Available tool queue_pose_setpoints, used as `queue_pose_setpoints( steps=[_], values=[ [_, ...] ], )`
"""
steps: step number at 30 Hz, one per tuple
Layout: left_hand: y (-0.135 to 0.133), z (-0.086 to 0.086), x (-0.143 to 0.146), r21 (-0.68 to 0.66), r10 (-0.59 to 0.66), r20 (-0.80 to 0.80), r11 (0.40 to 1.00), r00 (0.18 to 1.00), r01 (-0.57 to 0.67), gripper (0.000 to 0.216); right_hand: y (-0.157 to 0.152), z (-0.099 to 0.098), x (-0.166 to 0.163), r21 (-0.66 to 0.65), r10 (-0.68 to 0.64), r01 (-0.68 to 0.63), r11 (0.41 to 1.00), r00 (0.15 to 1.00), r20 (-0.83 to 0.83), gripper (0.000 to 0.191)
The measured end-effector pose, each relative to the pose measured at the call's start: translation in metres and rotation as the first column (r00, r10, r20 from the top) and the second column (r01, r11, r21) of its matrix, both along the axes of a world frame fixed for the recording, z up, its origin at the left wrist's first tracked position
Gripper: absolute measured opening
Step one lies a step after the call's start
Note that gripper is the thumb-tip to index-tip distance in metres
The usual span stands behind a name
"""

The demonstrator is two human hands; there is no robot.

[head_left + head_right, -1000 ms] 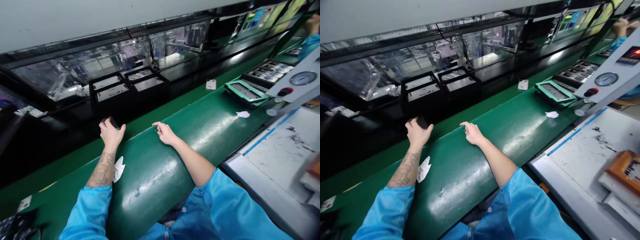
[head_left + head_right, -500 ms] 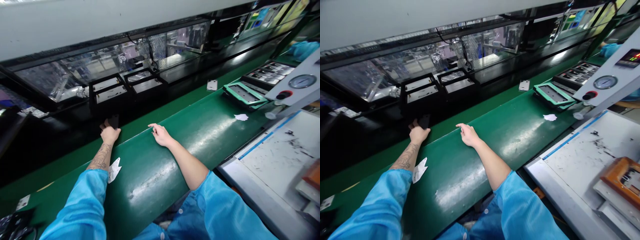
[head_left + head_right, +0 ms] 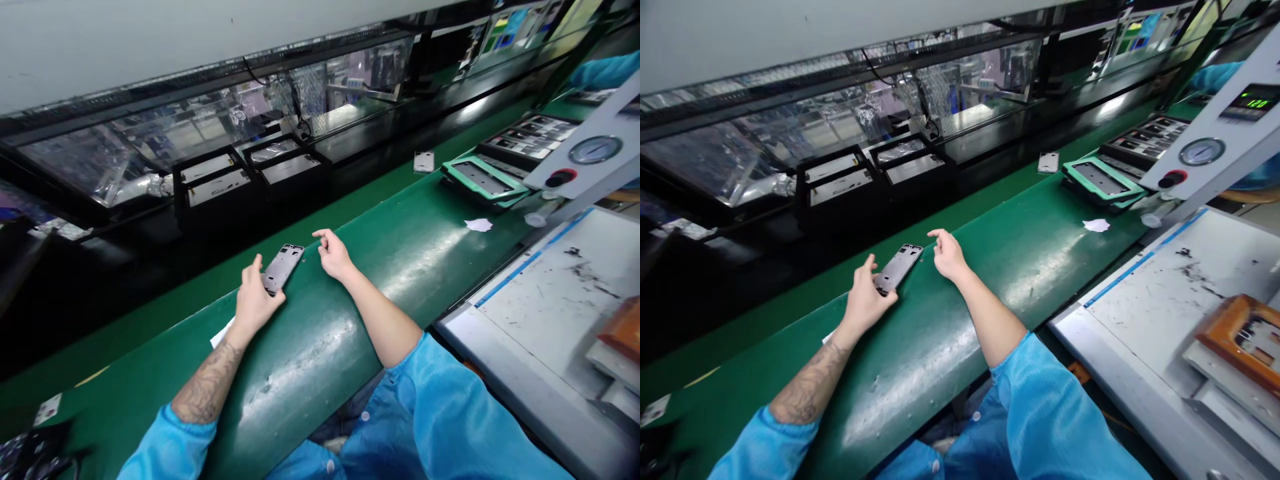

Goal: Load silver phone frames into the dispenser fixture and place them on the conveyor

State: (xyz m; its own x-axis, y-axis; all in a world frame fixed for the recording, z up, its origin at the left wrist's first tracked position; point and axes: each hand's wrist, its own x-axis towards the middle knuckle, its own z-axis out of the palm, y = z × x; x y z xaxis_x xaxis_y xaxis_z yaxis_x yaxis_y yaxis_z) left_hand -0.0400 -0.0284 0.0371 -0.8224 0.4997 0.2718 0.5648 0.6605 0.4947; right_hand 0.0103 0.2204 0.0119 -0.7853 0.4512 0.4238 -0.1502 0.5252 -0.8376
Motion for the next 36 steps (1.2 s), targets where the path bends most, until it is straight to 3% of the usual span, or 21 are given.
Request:
queue_pose_setpoints(
  steps=[4, 9, 25, 36],
  values=[
    [0.000, -0.018, 0.026, -0.059, -0.078, -0.134, 0.996, 0.988, 0.071, 0.087, 0.009, 0.003, 0.002, -0.028, -0.172, 0.172, 0.985, 0.985, 0.003, 0.037],
    [0.001, -0.022, 0.021, -0.063, -0.122, -0.154, 0.992, 0.981, 0.113, 0.083, 0.010, 0.003, 0.001, -0.009, -0.272, 0.272, 0.962, 0.962, -0.033, 0.048],
    [0.003, -0.019, 0.021, -0.082, -0.158, -0.159, 0.986, 0.974, 0.147, 0.078, 0.012, 0.000, -0.001, -0.036, -0.324, 0.328, 0.944, 0.942, 0.084, 0.056],
    [0.002, -0.020, 0.020, -0.087, -0.158, -0.158, 0.986, 0.975, 0.145, 0.078, 0.009, 0.000, -0.003, -0.072, -0.298, 0.302, 0.951, 0.953, 0.061, 0.061]
  ],
)
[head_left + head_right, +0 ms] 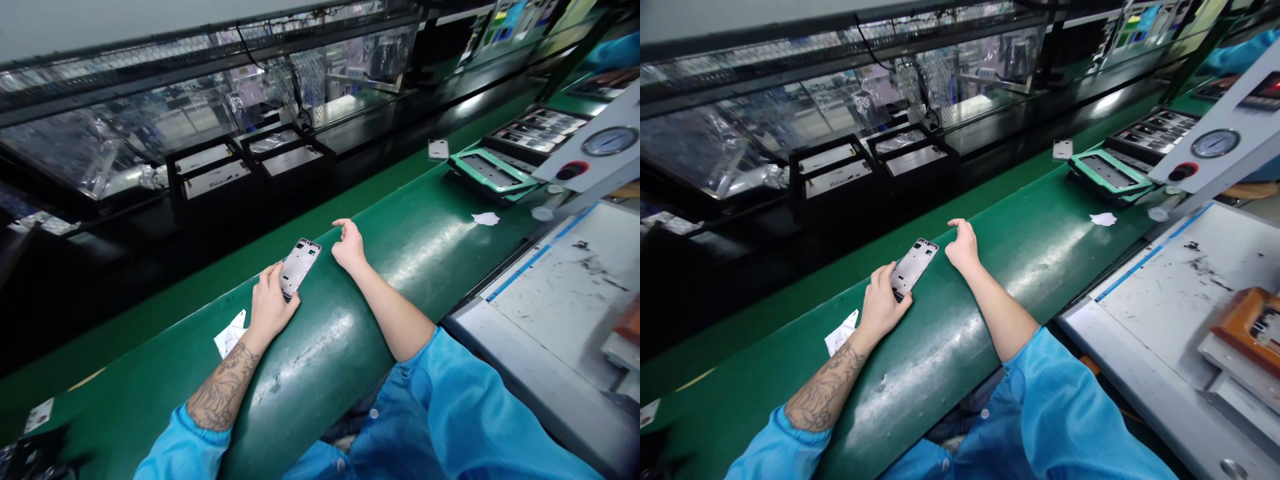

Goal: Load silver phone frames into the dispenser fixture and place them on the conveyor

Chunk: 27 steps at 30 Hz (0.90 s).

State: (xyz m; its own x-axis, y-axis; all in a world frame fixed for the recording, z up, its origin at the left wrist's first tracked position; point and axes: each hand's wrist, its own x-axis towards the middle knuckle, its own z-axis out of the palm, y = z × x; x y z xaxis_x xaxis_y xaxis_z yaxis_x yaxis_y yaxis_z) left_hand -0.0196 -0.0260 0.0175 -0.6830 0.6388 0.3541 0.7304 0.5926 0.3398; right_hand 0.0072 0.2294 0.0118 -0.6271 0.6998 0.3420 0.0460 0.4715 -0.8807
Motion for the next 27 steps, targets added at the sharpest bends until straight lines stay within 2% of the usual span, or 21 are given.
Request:
queue_pose_setpoints(
  steps=[15, 21, 27],
  values=[
    [0.0000, 0.0000, -0.0004, -0.011, 0.003, 0.001, 1.000, 1.000, -0.003, 0.077, -0.0027, 0.0005, 0.0000, 0.081, 0.009, -0.009, 0.997, 1.000, -0.005, 0.054],
    [-0.0003, -0.0013, 0.0004, -0.017, 0.002, 0.009, 1.000, 1.000, -0.002, 0.077, -0.0028, 0.0011, 0.0033, 0.086, 0.000, -0.003, 0.996, 0.999, 0.034, 0.037],
    [0.0005, 0.0016, -0.0048, -0.037, 0.026, 0.018, 0.999, 1.000, -0.025, 0.077, -0.0048, 0.0060, -0.0003, 0.032, -0.012, 0.010, 0.999, 0.999, 0.033, 0.047]
  ],
)
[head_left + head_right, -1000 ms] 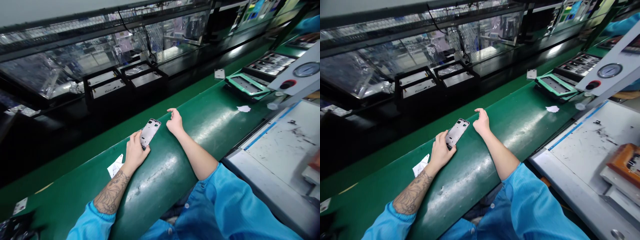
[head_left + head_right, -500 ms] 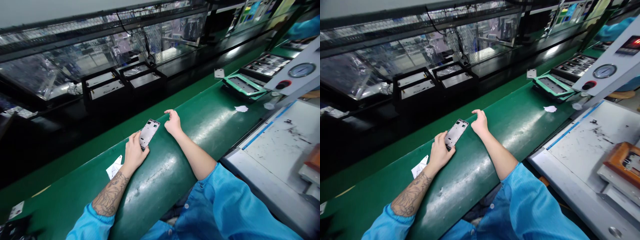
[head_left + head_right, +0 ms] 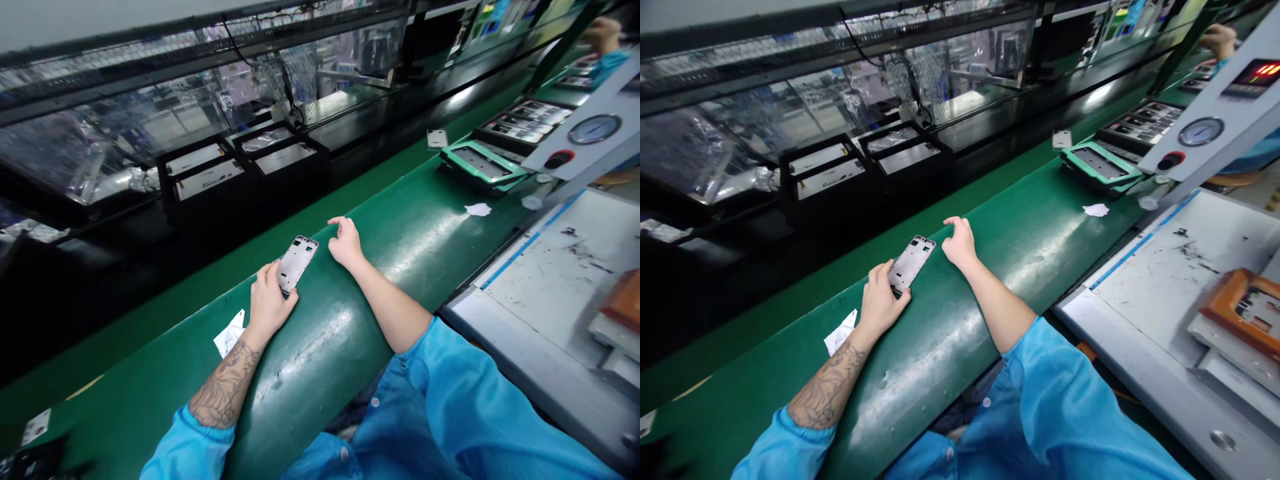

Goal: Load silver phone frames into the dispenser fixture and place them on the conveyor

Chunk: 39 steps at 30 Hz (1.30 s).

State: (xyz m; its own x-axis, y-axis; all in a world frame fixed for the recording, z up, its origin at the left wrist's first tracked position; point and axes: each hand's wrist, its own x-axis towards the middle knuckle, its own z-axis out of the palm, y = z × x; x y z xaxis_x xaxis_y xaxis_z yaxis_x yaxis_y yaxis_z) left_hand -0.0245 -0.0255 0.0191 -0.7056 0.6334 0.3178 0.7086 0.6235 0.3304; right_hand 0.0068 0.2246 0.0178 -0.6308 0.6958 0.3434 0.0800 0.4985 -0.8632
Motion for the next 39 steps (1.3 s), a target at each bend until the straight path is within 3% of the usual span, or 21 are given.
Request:
queue_pose_setpoints(
  steps=[2, 5, 7, 8, 10, 12, 14, 15, 17, 20, 24, 26, 30, 34, 36, 38, 39],
  values=[
    [-0.002, 0.004, 0.003, -0.014, -0.017, 0.000, 1.000, 1.000, 0.017, 0.073, -0.010, 0.010, 0.020, -0.017, -0.028, 0.028, 0.999, 0.999, -0.015, 0.046],
    [-0.008, 0.008, 0.009, -0.056, -0.050, -0.033, 0.997, 0.998, 0.048, 0.067, -0.026, 0.027, 0.084, 0.054, 0.032, -0.028, 0.998, 0.997, -0.074, 0.039],
    [-0.008, 0.004, 0.006, -0.120, -0.019, -0.030, 0.993, 0.999, 0.016, 0.072, -0.027, 0.035, 0.142, 0.199, 0.106, -0.094, 0.976, 0.993, -0.053, 0.027],
    [-0.006, 0.002, 0.003, -0.154, -0.020, -0.020, 0.988, 1.000, 0.017, 0.077, -0.023, 0.038, 0.175, 0.290, 0.084, -0.075, 0.954, 0.996, -0.020, 0.019],
    [0.000, -0.003, -0.001, -0.213, -0.074, 0.009, 0.974, 0.997, 0.074, 0.087, -0.006, 0.046, 0.252, 0.474, -0.108, 0.078, 0.877, 0.994, 0.036, 0.005],
    [0.004, -0.004, 0.003, -0.235, -0.140, 0.027, 0.961, 0.990, 0.142, 0.092, 0.019, 0.059, 0.338, 0.590, -0.474, 0.366, 0.720, 0.880, 0.033, 0.025],
    [0.005, -0.002, 0.009, -0.241, -0.180, 0.037, 0.953, 0.983, 0.184, 0.093, 0.046, 0.073, 0.415, 0.689, -0.743, 0.480, 0.543, 0.657, 0.128, 0.037],
    [0.005, 0.000, 0.012, -0.243, -0.186, 0.043, 0.951, 0.982, 0.190, 0.092, 0.058, 0.080, 0.446, 0.734, -0.803, 0.460, 0.500, 0.564, 0.194, 0.041],
    [0.005, 0.002, 0.015, -0.245, -0.179, 0.055, 0.951, 0.982, 0.187, 0.092, 0.076, 0.089, 0.488, 0.794, -0.844, 0.361, 0.489, 0.425, 0.327, 0.042],
    [0.006, 0.003, 0.013, -0.222, -0.178, 0.064, 0.957, 0.982, 0.187, 0.094, 0.083, 0.090, 0.508, 0.824, -0.826, 0.202, 0.529, 0.343, 0.446, 0.035],
    [0.007, 0.003, 0.012, -0.210, -0.153, 0.087, 0.963, 0.984, 0.169, 0.097, 0.082, 0.083, 0.506, 0.833, -0.771, 0.081, 0.547, 0.437, 0.463, 0.024],
    [0.006, 0.003, 0.014, -0.208, -0.146, 0.096, 0.964, 0.985, 0.163, 0.095, 0.091, 0.088, 0.510, 0.841, -0.791, 0.134, 0.524, 0.445, 0.421, 0.023],
    [0.004, 0.002, 0.016, -0.197, -0.128, 0.087, 0.970, 0.988, 0.143, 0.090, 0.133, 0.119, 0.521, 0.832, -0.897, 0.360, 0.422, 0.299, 0.326, 0.023],
    [0.003, 0.000, 0.015, -0.187, -0.130, 0.096, 0.971, 0.987, 0.146, 0.088, 0.171, 0.142, 0.525, 0.753, -0.899, 0.492, 0.437, 0.216, 0.381, 0.035],
    [0.003, 0.000, 0.016, -0.179, -0.133, 0.099, 0.972, 0.986, 0.149, 0.087, 0.175, 0.140, 0.525, 0.684, -0.868, 0.534, 0.497, 0.292, 0.402, 0.048],
    [0.003, 0.001, 0.017, -0.166, -0.140, 0.095, 0.974, 0.986, 0.154, 0.086, 0.171, 0.130, 0.525, 0.603, -0.750, 0.448, 0.659, 0.446, 0.488, 0.059],
    [0.003, 0.002, 0.018, -0.158, -0.143, 0.092, 0.975, 0.986, 0.156, 0.085, 0.169, 0.123, 0.525, 0.598, -0.711, 0.394, 0.698, 0.478, 0.516, 0.063]
  ],
)
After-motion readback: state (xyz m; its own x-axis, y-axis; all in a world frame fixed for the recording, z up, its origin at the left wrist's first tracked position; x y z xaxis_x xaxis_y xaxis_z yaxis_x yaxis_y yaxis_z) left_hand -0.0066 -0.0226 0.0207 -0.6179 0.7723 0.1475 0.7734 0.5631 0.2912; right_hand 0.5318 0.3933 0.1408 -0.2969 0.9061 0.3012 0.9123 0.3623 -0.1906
